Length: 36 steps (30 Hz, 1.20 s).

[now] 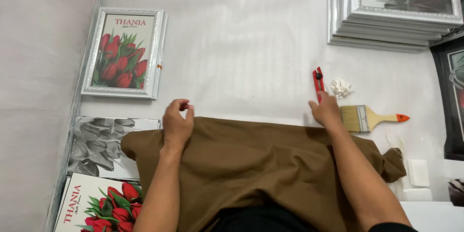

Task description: Applying adhesive to a picture frame, spreading it with a brush, and cleaning the glass surface.

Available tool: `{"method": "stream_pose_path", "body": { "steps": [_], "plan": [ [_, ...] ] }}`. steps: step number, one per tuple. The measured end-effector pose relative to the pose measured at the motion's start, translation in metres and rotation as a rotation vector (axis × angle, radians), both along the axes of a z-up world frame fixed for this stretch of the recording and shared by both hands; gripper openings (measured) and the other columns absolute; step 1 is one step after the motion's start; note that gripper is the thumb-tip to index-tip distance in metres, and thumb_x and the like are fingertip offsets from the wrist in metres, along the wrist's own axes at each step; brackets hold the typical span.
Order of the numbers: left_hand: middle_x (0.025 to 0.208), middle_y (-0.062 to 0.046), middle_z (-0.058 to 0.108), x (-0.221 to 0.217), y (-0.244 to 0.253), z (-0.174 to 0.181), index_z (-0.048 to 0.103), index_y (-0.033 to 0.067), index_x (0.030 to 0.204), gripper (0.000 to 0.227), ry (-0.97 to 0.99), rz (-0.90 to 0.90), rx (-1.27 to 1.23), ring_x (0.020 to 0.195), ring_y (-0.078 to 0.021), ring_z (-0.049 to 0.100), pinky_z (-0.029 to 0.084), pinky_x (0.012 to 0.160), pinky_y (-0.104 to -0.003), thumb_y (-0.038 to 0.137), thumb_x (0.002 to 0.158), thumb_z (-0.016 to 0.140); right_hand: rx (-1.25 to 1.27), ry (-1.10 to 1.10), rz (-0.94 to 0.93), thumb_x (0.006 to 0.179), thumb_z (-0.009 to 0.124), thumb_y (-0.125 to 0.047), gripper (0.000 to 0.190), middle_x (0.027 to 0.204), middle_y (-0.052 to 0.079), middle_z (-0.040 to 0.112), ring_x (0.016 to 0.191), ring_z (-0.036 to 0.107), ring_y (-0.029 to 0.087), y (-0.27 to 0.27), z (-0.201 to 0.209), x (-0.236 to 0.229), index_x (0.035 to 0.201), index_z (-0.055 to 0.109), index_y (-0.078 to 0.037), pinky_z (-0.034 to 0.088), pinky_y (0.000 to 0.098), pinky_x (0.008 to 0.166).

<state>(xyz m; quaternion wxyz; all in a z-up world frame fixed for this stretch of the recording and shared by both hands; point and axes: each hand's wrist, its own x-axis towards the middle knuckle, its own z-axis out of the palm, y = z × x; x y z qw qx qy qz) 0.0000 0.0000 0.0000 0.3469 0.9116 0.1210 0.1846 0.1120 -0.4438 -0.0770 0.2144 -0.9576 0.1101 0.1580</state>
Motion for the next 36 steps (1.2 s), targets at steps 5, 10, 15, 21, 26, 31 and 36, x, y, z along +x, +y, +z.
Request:
{"method": "stream_pose_path", "body": {
  "steps": [5, 10, 15, 21, 26, 31, 36],
  "plan": [
    [0.088, -0.008, 0.074, 0.007, -0.075, -0.044, 0.071, 0.0114, 0.103, 0.017, 0.171, -0.109, -0.078, 0.089, -0.0296, 0.073, 0.057, 0.082, -0.042, 0.015, 0.087, 0.073, -0.094, 0.045, -0.083, 0.097, 0.068, -0.041, 0.066, 0.128, 0.031, 0.053, 0.12, 0.059, 0.052, -0.037, -0.061, 0.057, 0.145, 0.049, 0.0, 0.052, 0.063, 0.094],
    [0.093, -0.005, 0.074, 0.029, -0.121, -0.071, 0.071, 0.0144, 0.104, 0.017, 0.351, -0.146, -0.138, 0.095, -0.0258, 0.072, 0.057, 0.087, -0.04, 0.019, 0.088, 0.074, -0.084, 0.059, -0.096, 0.099, 0.066, -0.031, 0.055, 0.122, 0.032, 0.055, 0.112, 0.063, 0.056, -0.058, -0.091, 0.071, 0.135, 0.05, 0.007, 0.053, 0.0635, 0.09],
    [0.1, -0.005, 0.074, 0.066, -0.168, -0.085, 0.07, 0.0134, 0.11, 0.018, 0.549, -0.19, -0.157, 0.103, -0.0239, 0.072, 0.057, 0.091, -0.039, 0.02, 0.093, 0.07, -0.019, 0.205, -0.275, 0.098, 0.065, -0.031, 0.054, 0.114, 0.036, 0.066, 0.112, 0.065, 0.055, -0.104, -0.07, 0.058, 0.128, 0.056, 0.014, 0.052, 0.0643, 0.091],
    [0.103, -0.002, 0.074, 0.176, -0.268, -0.07, 0.071, 0.0163, 0.111, 0.021, 0.543, -0.331, -0.209, 0.105, -0.0204, 0.072, 0.058, 0.092, -0.037, 0.027, 0.094, 0.07, -0.071, 0.155, -0.234, 0.106, 0.054, -0.046, 0.057, 0.116, 0.039, 0.069, 0.117, 0.064, 0.055, -0.166, 0.033, 0.089, 0.121, 0.065, 0.008, 0.05, 0.0625, 0.095],
    [0.1, -0.006, 0.074, 0.293, -0.351, -0.016, 0.07, 0.0035, 0.115, 0.026, 0.409, -0.395, -0.371, 0.091, -0.0152, 0.07, 0.058, 0.083, -0.028, 0.019, 0.095, 0.063, 0.064, -0.422, -0.332, 0.108, 0.069, -0.024, 0.039, 0.098, 0.017, 0.065, 0.086, 0.063, 0.029, -0.3, -0.003, 0.184, 0.128, 0.058, 0.008, 0.052, 0.0418, 0.079],
    [0.112, -0.009, 0.072, 0.4, -0.416, -0.022, 0.065, 0.0031, 0.125, 0.038, 0.476, -0.386, -0.362, 0.102, -0.0174, 0.07, 0.059, 0.089, -0.031, 0.025, 0.094, 0.063, 0.097, -0.691, -0.433, 0.109, 0.073, -0.021, 0.05, 0.123, 0.029, 0.058, 0.108, 0.06, 0.038, -0.381, -0.012, 0.259, 0.136, 0.05, 0.014, 0.05, 0.0434, 0.091],
    [0.111, -0.012, 0.071, 0.447, -0.446, -0.017, 0.061, -0.0011, 0.13, 0.048, 0.618, -0.287, -0.438, 0.1, -0.0195, 0.073, 0.061, 0.088, -0.032, 0.028, 0.092, 0.063, 0.396, -0.656, -0.556, 0.115, 0.071, -0.026, 0.02, 0.096, -0.001, 0.068, 0.073, 0.065, 0.001, -0.423, -0.036, 0.3, 0.119, 0.065, -0.007, 0.057, 0.0144, 0.052]
  ]
}}
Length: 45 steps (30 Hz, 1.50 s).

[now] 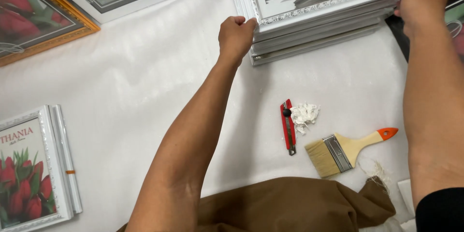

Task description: Applying adhesive to a picture frame, spreading it with a brush, and cleaning the glass surface.

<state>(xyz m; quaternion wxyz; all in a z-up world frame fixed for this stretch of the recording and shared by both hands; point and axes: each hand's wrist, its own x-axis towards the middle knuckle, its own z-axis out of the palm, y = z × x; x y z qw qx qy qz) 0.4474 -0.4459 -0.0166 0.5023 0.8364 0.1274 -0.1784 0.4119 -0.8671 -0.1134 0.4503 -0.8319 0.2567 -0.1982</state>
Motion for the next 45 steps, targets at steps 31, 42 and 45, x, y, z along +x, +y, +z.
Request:
{"method": "stream_pose_path", "body": {
  "steps": [31, 42, 45],
  "plan": [
    [0.108, -0.025, 0.057, -0.003, -0.002, -0.005, 0.046, -0.0101, 0.115, 0.033, -0.015, 0.133, -0.692, 0.096, -0.0352, 0.072, 0.069, 0.088, -0.037, 0.011, 0.094, 0.06, 0.893, -0.487, -0.295, 0.085, 0.053, 0.01, 0.029, 0.102, 0.018, 0.068, 0.085, 0.087, 0.027, 0.063, 0.069, -0.011, 0.113, 0.056, 0.008, 0.087, 0.0373, 0.09],
    [0.117, -0.027, 0.065, -0.177, 0.174, 0.048, 0.038, -0.0067, 0.137, 0.05, -0.181, 0.105, -0.903, 0.096, -0.0238, 0.066, 0.056, 0.087, -0.031, 0.003, 0.094, 0.062, 1.073, -0.369, 0.181, 0.084, 0.051, 0.008, 0.049, 0.11, 0.01, 0.06, 0.085, 0.062, 0.014, 0.189, 0.13, -0.173, 0.133, 0.052, -0.001, 0.06, 0.0281, 0.085],
    [0.122, -0.029, 0.065, -0.258, 0.251, 0.053, 0.039, -0.0067, 0.139, 0.053, -0.134, 0.22, -0.868, 0.101, -0.0263, 0.067, 0.058, 0.09, -0.031, -0.003, 0.091, 0.062, 1.078, -0.309, 0.361, 0.077, 0.054, 0.008, 0.072, 0.129, 0.019, 0.058, 0.092, 0.064, 0.014, 0.258, 0.134, -0.237, 0.148, 0.04, 0.001, 0.059, 0.0218, 0.082]
  ]
}}
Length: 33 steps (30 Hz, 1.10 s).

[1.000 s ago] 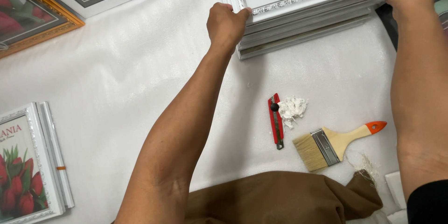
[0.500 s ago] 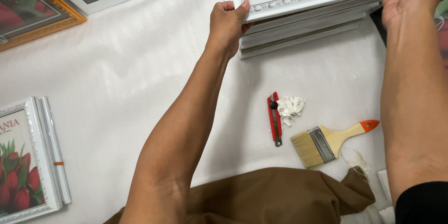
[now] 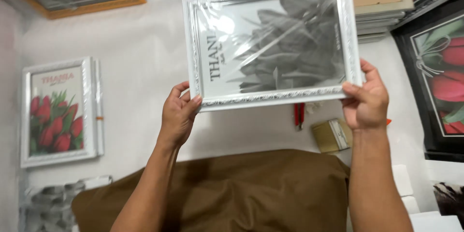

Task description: Applying adhesive to a picture frame, spreading it with a brush, and cleaning the glass surface.

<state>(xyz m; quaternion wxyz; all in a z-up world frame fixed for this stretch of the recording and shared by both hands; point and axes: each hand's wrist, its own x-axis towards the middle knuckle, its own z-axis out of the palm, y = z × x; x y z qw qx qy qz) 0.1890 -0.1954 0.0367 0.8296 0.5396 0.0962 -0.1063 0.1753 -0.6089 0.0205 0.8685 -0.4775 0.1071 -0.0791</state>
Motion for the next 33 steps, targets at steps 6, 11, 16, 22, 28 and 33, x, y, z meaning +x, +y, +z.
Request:
{"method": "stream_pose_path", "body": {
  "steps": [6, 11, 16, 22, 28, 33],
  "plan": [
    [0.116, -0.021, 0.069, -0.148, 0.119, -0.05, 0.041, 0.0043, 0.144, 0.056, 0.071, 0.239, 0.034, 0.096, -0.0281, 0.073, 0.063, 0.083, -0.039, -0.001, 0.094, 0.066, 0.03, 0.183, 0.061, 0.079, 0.07, 0.008, 0.068, 0.112, 0.008, 0.073, 0.09, 0.076, 0.02, 0.124, -0.034, -0.101, 0.142, 0.053, -0.013, 0.067, 0.0316, 0.079],
    [0.109, -0.019, 0.071, -0.23, 0.149, -0.06, 0.047, 0.0052, 0.142, 0.051, 0.15, 0.309, 0.029, 0.092, -0.0251, 0.074, 0.064, 0.081, -0.035, -0.003, 0.095, 0.063, -0.029, 0.299, 0.114, 0.084, 0.067, 0.007, 0.052, 0.112, 0.014, 0.072, 0.09, 0.075, 0.02, 0.158, -0.072, -0.167, 0.133, 0.059, -0.004, 0.067, 0.0321, 0.081],
    [0.096, -0.011, 0.07, -0.256, 0.149, -0.036, 0.064, -0.0008, 0.129, 0.034, 0.26, 0.331, 0.065, 0.073, -0.0125, 0.07, 0.063, 0.069, -0.027, 0.002, 0.096, 0.062, -0.093, 0.379, 0.102, 0.087, 0.068, 0.002, 0.044, 0.11, 0.016, 0.072, 0.089, 0.075, 0.021, 0.161, -0.059, -0.198, 0.13, 0.061, -0.002, 0.067, 0.0338, 0.08],
    [0.089, -0.011, 0.068, -0.256, 0.145, -0.003, 0.069, -0.0027, 0.124, 0.032, 0.333, 0.384, 0.141, 0.068, -0.0145, 0.07, 0.065, 0.066, -0.03, 0.007, 0.094, 0.063, -0.182, 0.459, 0.093, 0.088, 0.071, -0.006, 0.039, 0.091, 0.011, 0.068, 0.073, 0.076, 0.023, 0.171, -0.01, -0.203, 0.126, 0.065, -0.001, 0.068, 0.0409, 0.069],
    [0.107, -0.02, 0.071, -0.245, 0.149, 0.006, 0.068, -0.0023, 0.127, 0.04, 0.286, 0.361, 0.232, 0.08, -0.0217, 0.073, 0.066, 0.075, -0.036, 0.026, 0.1, 0.062, -0.252, 0.521, 0.143, 0.095, 0.072, -0.024, 0.036, 0.089, 0.014, 0.07, 0.078, 0.077, 0.029, 0.171, 0.022, -0.181, 0.124, 0.067, -0.005, 0.066, 0.0515, 0.079],
    [0.111, -0.021, 0.073, -0.221, 0.156, 0.026, 0.064, -0.0001, 0.134, 0.074, 0.107, 0.083, 0.631, 0.096, -0.0245, 0.073, 0.062, 0.089, -0.039, 0.018, 0.07, 0.096, -0.385, 0.357, 0.317, 0.089, 0.073, -0.011, 0.064, 0.106, 0.019, 0.062, 0.095, 0.071, 0.033, 0.173, 0.034, -0.163, 0.146, 0.046, 0.003, 0.06, 0.0523, 0.089]
  ]
}}
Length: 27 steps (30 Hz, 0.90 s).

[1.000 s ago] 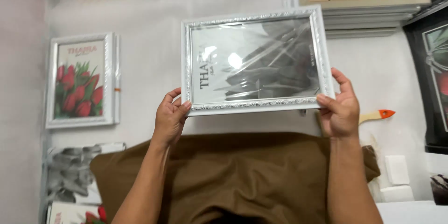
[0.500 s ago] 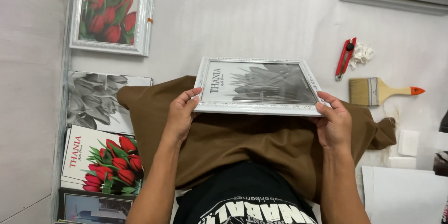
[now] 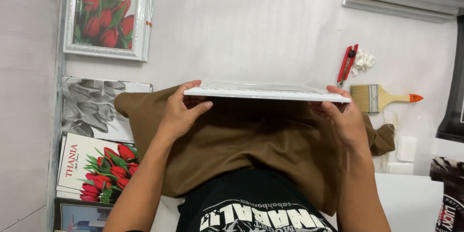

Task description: Applying adhesive to a picture frame, spreading it with a brush, and cleaning the glass surface.

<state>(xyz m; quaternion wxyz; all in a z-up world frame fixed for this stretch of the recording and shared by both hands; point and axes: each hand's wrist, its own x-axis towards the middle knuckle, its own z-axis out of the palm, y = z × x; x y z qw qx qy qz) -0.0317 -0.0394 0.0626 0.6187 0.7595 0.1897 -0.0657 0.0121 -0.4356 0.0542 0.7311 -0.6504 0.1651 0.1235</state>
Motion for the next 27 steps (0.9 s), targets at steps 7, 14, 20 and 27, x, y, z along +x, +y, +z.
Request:
{"method": "stream_pose_path", "body": {
  "steps": [7, 14, 20, 27],
  "plan": [
    [0.063, 0.0, 0.06, 0.053, 0.003, -0.041, 0.078, 0.0191, 0.103, 0.024, 0.035, -0.046, 0.493, 0.061, -0.0175, 0.062, 0.055, 0.062, -0.033, 0.03, 0.085, 0.088, -0.592, -0.012, 0.137, 0.09, 0.087, -0.021, 0.024, 0.058, 0.003, 0.059, 0.05, 0.057, 0.015, -0.024, -0.11, 0.047, 0.08, 0.067, -0.013, 0.042, 0.026, 0.05],
    [0.102, -0.019, 0.062, 0.08, -0.001, -0.11, 0.067, -0.0022, 0.115, 0.041, -0.006, -0.027, 0.621, 0.097, -0.0376, 0.069, 0.059, 0.083, -0.049, 0.02, 0.086, 0.085, -0.696, -0.122, 0.149, 0.093, 0.083, -0.016, 0.032, 0.103, 0.012, 0.072, 0.099, 0.071, 0.031, -0.007, -0.139, 0.075, 0.119, 0.068, -0.008, 0.056, 0.0454, 0.086],
    [0.106, -0.023, 0.069, 0.111, -0.007, -0.123, 0.06, -0.004, 0.127, 0.045, -0.137, 0.071, 0.507, 0.103, -0.0451, 0.07, 0.058, 0.087, -0.052, 0.016, 0.092, 0.08, -0.57, -0.403, -0.017, 0.097, 0.081, -0.002, 0.022, 0.092, 0.015, 0.069, 0.088, 0.066, 0.023, -0.001, -0.17, 0.108, 0.115, 0.067, -0.002, 0.056, 0.0381, 0.078],
    [0.108, -0.015, 0.076, 0.13, -0.005, -0.16, 0.06, 0.0045, 0.133, 0.05, -0.026, 0.114, 0.498, 0.103, -0.0328, 0.075, 0.06, 0.088, -0.045, 0.019, 0.09, 0.082, -0.703, -0.18, -0.017, 0.099, 0.08, -0.014, 0.035, 0.088, 0.01, 0.071, 0.08, 0.068, 0.02, 0.007, -0.196, 0.113, 0.13, 0.066, -0.005, 0.057, 0.0344, 0.07]
  ]
}}
